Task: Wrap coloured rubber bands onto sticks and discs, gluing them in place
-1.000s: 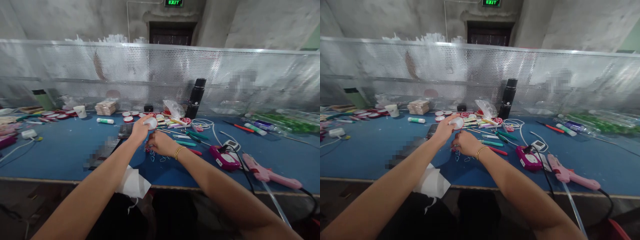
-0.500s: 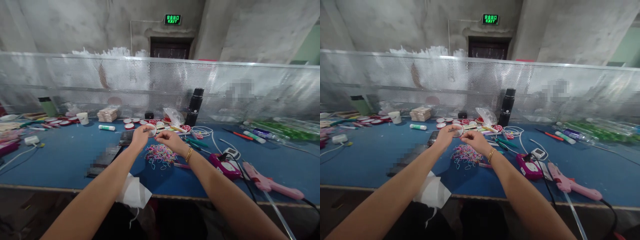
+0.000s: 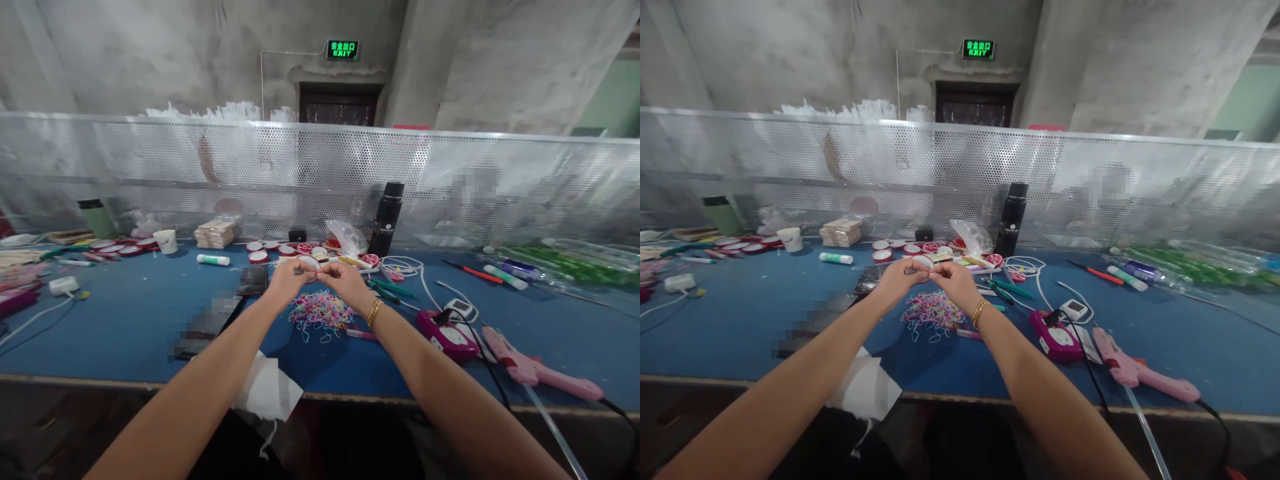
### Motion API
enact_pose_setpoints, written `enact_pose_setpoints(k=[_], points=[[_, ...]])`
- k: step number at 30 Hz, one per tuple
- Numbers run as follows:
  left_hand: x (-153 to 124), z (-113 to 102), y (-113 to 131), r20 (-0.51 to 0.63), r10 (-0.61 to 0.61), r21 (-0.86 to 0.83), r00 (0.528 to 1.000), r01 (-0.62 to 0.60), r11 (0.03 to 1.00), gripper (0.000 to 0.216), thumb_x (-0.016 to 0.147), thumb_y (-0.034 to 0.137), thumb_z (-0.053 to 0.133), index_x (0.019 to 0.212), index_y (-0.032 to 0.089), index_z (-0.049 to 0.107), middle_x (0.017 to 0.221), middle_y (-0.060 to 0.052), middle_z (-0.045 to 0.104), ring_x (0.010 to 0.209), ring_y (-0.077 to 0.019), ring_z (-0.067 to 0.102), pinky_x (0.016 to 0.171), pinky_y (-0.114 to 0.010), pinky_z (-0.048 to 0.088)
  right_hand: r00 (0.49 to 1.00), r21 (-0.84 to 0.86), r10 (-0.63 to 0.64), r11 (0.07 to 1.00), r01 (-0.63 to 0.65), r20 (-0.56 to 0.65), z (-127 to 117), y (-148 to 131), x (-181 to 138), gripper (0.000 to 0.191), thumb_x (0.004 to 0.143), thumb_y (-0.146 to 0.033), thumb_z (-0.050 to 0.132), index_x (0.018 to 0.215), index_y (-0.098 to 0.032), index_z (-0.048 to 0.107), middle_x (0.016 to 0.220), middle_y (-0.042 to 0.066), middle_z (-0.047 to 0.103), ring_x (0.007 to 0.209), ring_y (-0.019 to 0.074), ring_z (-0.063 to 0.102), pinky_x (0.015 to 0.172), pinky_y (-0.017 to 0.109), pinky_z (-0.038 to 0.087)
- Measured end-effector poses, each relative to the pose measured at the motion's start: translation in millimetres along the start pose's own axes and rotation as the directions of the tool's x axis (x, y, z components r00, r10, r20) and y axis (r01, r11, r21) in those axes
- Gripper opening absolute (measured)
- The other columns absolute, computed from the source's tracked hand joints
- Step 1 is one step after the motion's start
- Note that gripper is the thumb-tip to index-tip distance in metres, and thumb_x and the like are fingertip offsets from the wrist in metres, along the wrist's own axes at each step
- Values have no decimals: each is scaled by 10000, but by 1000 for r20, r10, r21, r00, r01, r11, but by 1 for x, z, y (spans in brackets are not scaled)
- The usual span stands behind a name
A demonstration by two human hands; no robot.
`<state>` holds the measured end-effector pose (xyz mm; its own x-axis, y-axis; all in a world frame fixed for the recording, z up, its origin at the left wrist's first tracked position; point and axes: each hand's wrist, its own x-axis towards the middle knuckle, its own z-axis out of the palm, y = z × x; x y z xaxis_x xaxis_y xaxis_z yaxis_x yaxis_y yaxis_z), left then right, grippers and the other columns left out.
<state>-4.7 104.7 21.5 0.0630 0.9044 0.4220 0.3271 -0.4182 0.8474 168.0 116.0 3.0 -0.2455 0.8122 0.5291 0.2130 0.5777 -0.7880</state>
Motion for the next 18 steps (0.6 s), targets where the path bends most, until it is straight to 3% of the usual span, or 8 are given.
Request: enact_pose_setpoints(k=[3, 7, 11, 14, 18], points=[[-1, -1, 2, 18, 19, 57, 1000, -20, 998, 144, 692, 304, 679, 702, 161, 686, 699, -35, 687, 690, -172, 617, 685, -292, 477, 1000, -22, -8, 1000, 8, -6, 0, -1, 0, 262, 746, -413, 649, 821, -162, 662, 769, 18, 665, 701, 147, 566, 701, 290, 454], [-2, -2, 5, -16, 99, 276, 995, -91, 957, 131, 699, 270, 628, 613, 178, 664, 670, -17, 667, 681, -167, 585, 653, -276, 426, 1000, 26, 24, 999, -25, 13, -1, -10, 0, 144, 738, -330, 587, 745, -186, 592, 748, 0, 609, 744, 158, 549, 753, 305, 458], [3, -5, -2, -42, 47, 314, 998, -31, 949, 147, 692, 259, 600, 570, 185, 637, 572, 13, 602, 591, -146, 532, 593, -265, 374, 998, 188, -16, 982, 4, 60, -9, -33, -4, 164, 804, -260, 436, 668, -199, 504, 773, 49, 577, 850, 197, 573, 876, 360, 478], [7, -7, -10, -91, 24, 282, 996, 3, 959, 139, 682, 264, 612, 572, 180, 627, 547, 26, 574, 558, -133, 499, 569, -262, 347, 995, 348, -31, 937, -5, 97, -16, -47, -10, 213, 875, -278, 396, 792, -192, 573, 793, 75, 577, 881, 214, 593, 917, 393, 495], [6, -3, -10, -11, 38, 155, 999, -36, 987, 139, 701, 269, 641, 608, 167, 635, 577, 17, 603, 575, -129, 524, 590, -256, 389, 980, 475, -42, 878, -56, 193, -14, -44, -12, 279, 857, -304, 536, 1105, -228, 636, 827, 15, 608, 686, 134, 564, 868, 373, 539]])
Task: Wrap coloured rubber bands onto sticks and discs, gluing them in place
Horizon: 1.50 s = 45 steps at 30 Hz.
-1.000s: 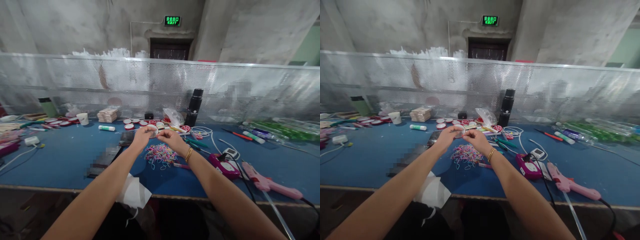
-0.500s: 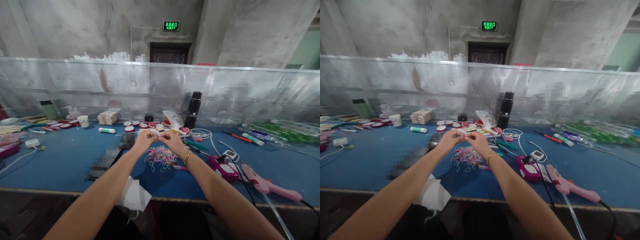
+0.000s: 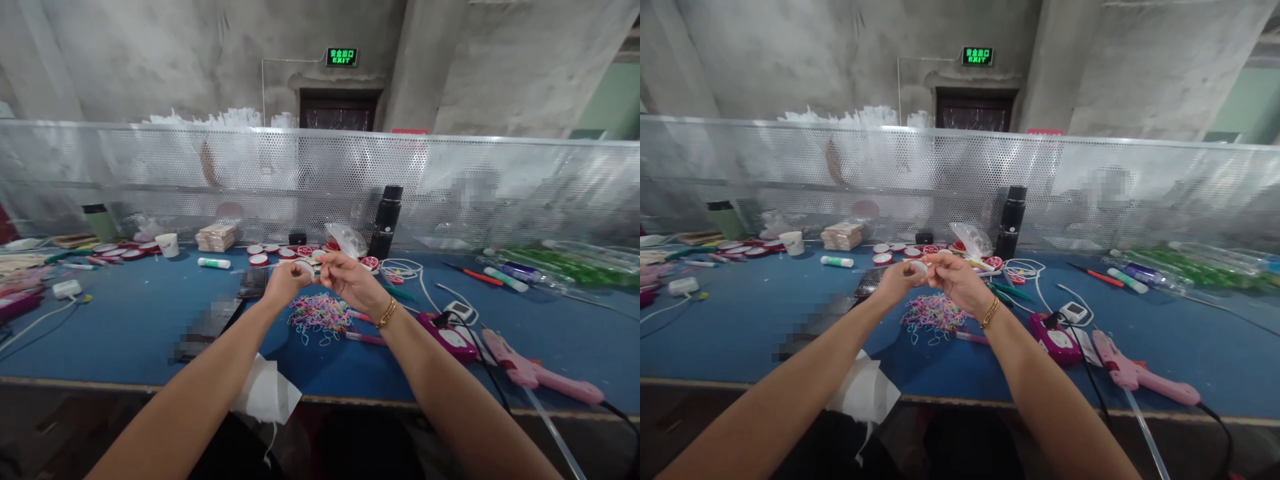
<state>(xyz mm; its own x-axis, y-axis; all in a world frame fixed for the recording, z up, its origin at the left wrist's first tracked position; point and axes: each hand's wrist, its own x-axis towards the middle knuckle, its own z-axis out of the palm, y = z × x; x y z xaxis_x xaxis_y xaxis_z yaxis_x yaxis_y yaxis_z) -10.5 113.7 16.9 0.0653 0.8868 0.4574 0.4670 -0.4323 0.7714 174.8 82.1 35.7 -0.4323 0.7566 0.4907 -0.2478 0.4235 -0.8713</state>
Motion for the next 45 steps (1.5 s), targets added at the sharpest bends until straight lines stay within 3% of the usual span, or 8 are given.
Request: enact_pose_setpoints(k=[5, 9, 12, 15, 19, 22, 34, 45], points=[[-5, 6, 7, 51, -24, -204, 998, 34, 978, 189, 671, 319, 733, 706, 158, 642, 686, -27, 674, 666, -159, 597, 671, -286, 467, 1000, -118, -14, 993, 13, -4, -7, 22, 9, 609, 796, -377, 680, 1377, -323, 506, 1046, 4, 668, 524, 61, 538, 594, 275, 539], [-6, 5, 8, 20, 16, -166, 1000, -12, 986, 128, 668, 208, 682, 786, 175, 646, 892, -45, 710, 786, -177, 617, 781, -320, 476, 990, -304, -77, 952, 37, -119, -22, 23, 13, 759, 765, -414, 731, 1448, -290, 424, 1191, 68, 635, 539, 66, 586, 558, 263, 533], [-7, 3, 10, -28, -16, -103, 999, 13, 995, 332, 647, 152, 672, 975, 197, 646, 956, -37, 701, 827, -190, 619, 814, -335, 472, 986, -452, -102, 891, 30, -136, -29, 19, 11, 873, 720, -455, 776, 1475, -266, 382, 1322, 129, 562, 641, 107, 637, 646, 307, 559], [-6, 3, 11, -107, -38, -118, 994, 25, 993, 609, 602, 128, 720, 1191, 191, 579, 1088, -69, 678, 934, -214, 626, 885, -352, 462, 984, -670, -173, 736, 94, -52, -30, 18, 8, 971, 651, -496, 824, 1471, -228, 377, 1383, 165, 529, 944, 226, 670, 913, 438, 511], [-5, 3, 10, -56, -42, -110, 998, 36, 993, 386, 676, 179, 677, 1060, 157, 645, 1056, -92, 689, 974, -239, 625, 926, -377, 447, 978, -885, -207, 450, 119, 26, -24, 21, 6, 955, 643, -535, 815, 1437, -206, 397, 1400, 170, 526, 1198, 315, 568, 1092, 564, 287], [-5, 4, 10, -19, -20, -138, 1000, 17, 990, 251, 725, 215, 636, 968, 168, 675, 970, -71, 705, 945, -237, 631, 902, -372, 460, 979, -922, -191, 360, 144, 78, -17, 25, 5, 939, 640, -539, 810, 1423, -219, 403, 1413, 166, 512, 1309, 331, 470, 1104, 544, 241], [-10, 6, 12, -15, -55, -281, 998, 49, 958, 263, 700, 189, 689, 961, 156, 681, 973, -75, 708, 885, -211, 620, 852, -342, 459, 976, -931, -201, 333, 146, 81, -9, 31, 3, 884, 659, -493, 780, 1405, -222, 393, 1419, 152, 504, 1327, 331, 446, 1109, 536, 219], [-5, 8, 6, 32, -67, -402, 997, 74, 912, 205, 708, 218, 701, 901, 154, 673, 824, -25, 683, 735, -158, 578, 719, -282, 435, 969, -933, -226, 316, 172, 102, -8, 30, 3, 822, 674, -503, 753, 1363, -203, 422, 1373, 161, 538, 1289, 336, 480, 1091, 528, 229]])
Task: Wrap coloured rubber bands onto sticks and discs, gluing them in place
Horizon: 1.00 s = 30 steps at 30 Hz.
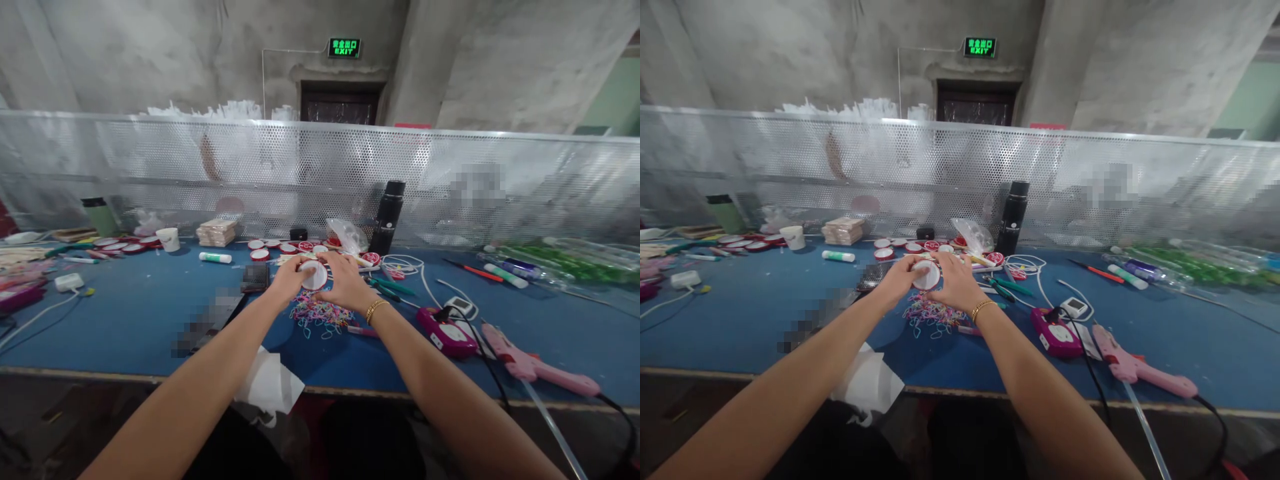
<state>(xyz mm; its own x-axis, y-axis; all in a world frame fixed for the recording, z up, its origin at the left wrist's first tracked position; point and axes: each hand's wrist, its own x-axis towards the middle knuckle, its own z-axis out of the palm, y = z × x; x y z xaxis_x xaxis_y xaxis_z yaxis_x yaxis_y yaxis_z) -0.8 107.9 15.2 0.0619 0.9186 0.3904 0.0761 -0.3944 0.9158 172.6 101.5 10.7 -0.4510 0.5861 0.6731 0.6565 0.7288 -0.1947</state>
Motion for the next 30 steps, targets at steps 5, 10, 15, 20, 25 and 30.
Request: enact_pose_setpoints(k=[5, 10, 15, 20, 25, 30], points=[[-2, 0, 5, 19, -10, -6, 1000, 10, 1000, 196, 709, 235, 697, 884, 149, 689, 819, -27, 685, 744, -167, 577, 731, -289, 429, 1000, 5, -12, 1000, 12, -9, 0, 0, 0, 760, 695, -484, 737, 1335, -201, 441, 1355, 163, 552, 1276, 333, 489, 1085, 521, 227], [-3, 1, 8, 12, -44, -32, 999, 44, 999, 179, 696, 227, 698, 858, 150, 687, 812, -30, 685, 750, -172, 578, 745, -297, 427, 1000, 9, -11, 1000, 11, -9, 0, 1, 1, 755, 686, -476, 744, 1325, -205, 446, 1334, 159, 565, 1252, 332, 506, 1077, 520, 235], [-3, 2, 8, 1, -63, -49, 998, 63, 997, 176, 697, 213, 689, 861, 149, 687, 815, -34, 683, 750, -170, 573, 751, -298, 428, 1000, 4, -5, 1000, 5, -18, -1, -1, 0, 718, 712, -476, 724, 1319, -212, 449, 1333, 155, 565, 1258, 331, 501, 1076, 521, 237], [-2, 1, 6, -13, -57, -19, 998, 57, 998, 193, 695, 211, 684, 879, 157, 699, 842, -37, 691, 775, -180, 581, 747, -296, 431, 1000, -2, -14, 1000, 14, -9, -3, -1, 0, 695, 721, -467, 721, 1308, -204, 457, 1317, 153, 574, 1234, 326, 518, 1060, 510, 265], [-2, 1, 6, -11, -54, -12, 998, 54, 998, 193, 697, 222, 675, 878, 158, 695, 851, -40, 692, 791, -184, 585, 766, -303, 430, 1000, -7, -16, 1000, 16, -8, -2, -1, 0, 661, 742, -446, 706, 1307, -213, 453, 1325, 141, 572, 1246, 316, 511, 1067, 516, 263], [-3, 1, 9, -16, -53, 1, 998, 53, 999, 198, 675, 235, 675, 855, 154, 688, 831, -38, 683, 772, -183, 576, 771, -313, 428, 1000, 15, -12, 1000, 12, -6, 0, 1, 1, 616, 758, -426, 699, 1290, -212, 473, 1325, 135, 573, 1253, 310, 503, 1070, 513, 278]])
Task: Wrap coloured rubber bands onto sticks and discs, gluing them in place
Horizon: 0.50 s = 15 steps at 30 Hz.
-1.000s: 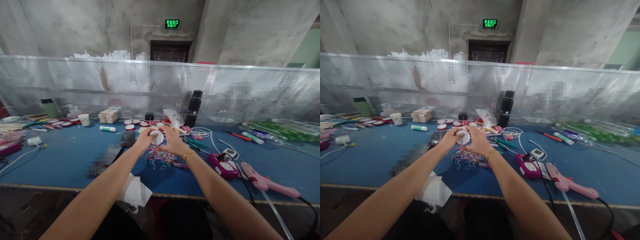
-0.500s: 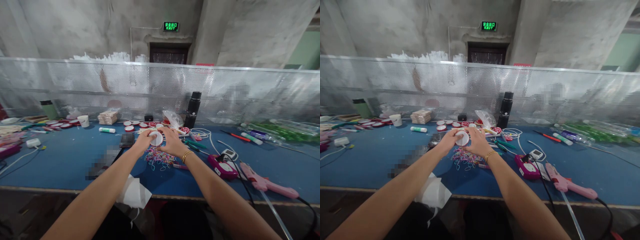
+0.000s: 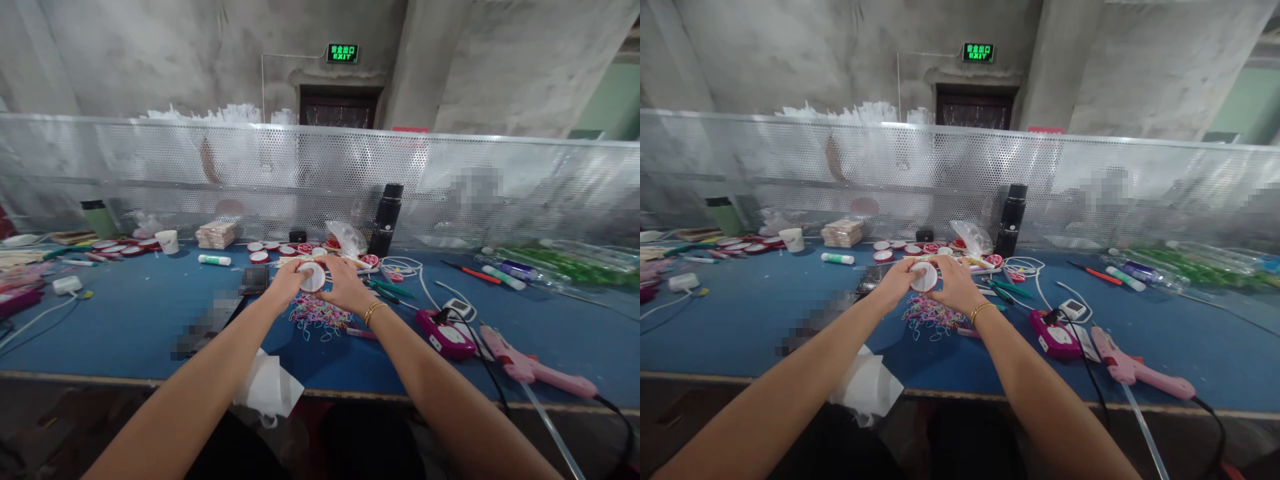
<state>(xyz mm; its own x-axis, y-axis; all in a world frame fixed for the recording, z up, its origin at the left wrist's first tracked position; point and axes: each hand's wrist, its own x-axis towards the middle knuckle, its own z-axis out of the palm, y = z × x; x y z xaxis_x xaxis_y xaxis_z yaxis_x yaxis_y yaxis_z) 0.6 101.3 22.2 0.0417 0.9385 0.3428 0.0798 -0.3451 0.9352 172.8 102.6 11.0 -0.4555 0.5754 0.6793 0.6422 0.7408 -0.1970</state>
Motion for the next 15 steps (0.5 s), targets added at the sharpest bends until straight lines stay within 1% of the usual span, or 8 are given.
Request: enact_pose_setpoints(k=[3, 5, 8, 10, 12, 14, 15], points=[[0, 0, 3, -20, -3, 0, 1000, 3, 1000, 200, 660, 241, 682, 840, 154, 681, 821, -37, 681, 768, -185, 576, 755, -308, 430, 1000, 27, 0, 1000, 1, -6, 1, 1, 1, 577, 764, -379, 697, 1275, -209, 488, 1308, 123, 583, 1242, 298, 509, 1069, 509, 299], [0, 0, 4, -25, -7, -18, 1000, 7, 1000, 214, 650, 243, 693, 844, 153, 683, 820, -37, 685, 766, -184, 580, 742, -302, 435, 1000, 81, -3, 997, 5, -22, 2, 1, 2, 537, 767, -334, 688, 1254, -202, 505, 1280, 121, 594, 1212, 289, 528, 1050, 494, 342], [1, 0, 3, -25, -31, -74, 999, 30, 997, 233, 637, 243, 707, 851, 152, 688, 807, -37, 694, 747, -178, 582, 716, -296, 450, 999, 271, 14, 962, -4, -36, 7, 1, 3, 457, 771, -253, 651, 1208, -193, 530, 1208, 111, 621, 1101, 250, 588, 977, 436, 441], [1, 1, 1, -14, -54, -128, 998, 52, 990, 259, 625, 248, 722, 863, 152, 690, 807, -37, 697, 741, -174, 586, 705, -294, 460, 998, 410, 58, 911, -43, -24, 12, 2, 4, 448, 748, -231, 652, 1179, -194, 536, 1165, 98, 634, 1034, 230, 615, 917, 405, 492], [1, 1, -1, 16, -70, -190, 997, 72, 979, 298, 609, 263, 748, 877, 149, 688, 818, -40, 697, 740, -168, 590, 702, -292, 466, 992, 515, 123, 851, -102, -7, 18, 3, 4, 465, 703, -248, 688, 1140, -194, 540, 1138, 90, 639, 1003, 228, 625, 868, 392, 524], [0, 2, 0, 50, -79, -247, 996, 89, 965, 332, 598, 285, 776, 884, 145, 681, 824, -43, 692, 730, -158, 589, 688, -283, 467, 982, 621, 187, 769, -151, 7, 24, 5, 4, 469, 660, -283, 732, 1080, -193, 544, 1107, 80, 647, 987, 226, 630, 856, 387, 536], [-1, 3, 0, 63, -89, -270, 994, 103, 957, 344, 596, 293, 786, 887, 146, 677, 821, -43, 688, 718, -152, 585, 671, -276, 464, 976, 684, 215, 710, -169, 18, 27, 6, 4, 465, 644, -300, 750, 1049, -195, 545, 1084, 71, 654, 981, 222, 632, 866, 387, 536]])
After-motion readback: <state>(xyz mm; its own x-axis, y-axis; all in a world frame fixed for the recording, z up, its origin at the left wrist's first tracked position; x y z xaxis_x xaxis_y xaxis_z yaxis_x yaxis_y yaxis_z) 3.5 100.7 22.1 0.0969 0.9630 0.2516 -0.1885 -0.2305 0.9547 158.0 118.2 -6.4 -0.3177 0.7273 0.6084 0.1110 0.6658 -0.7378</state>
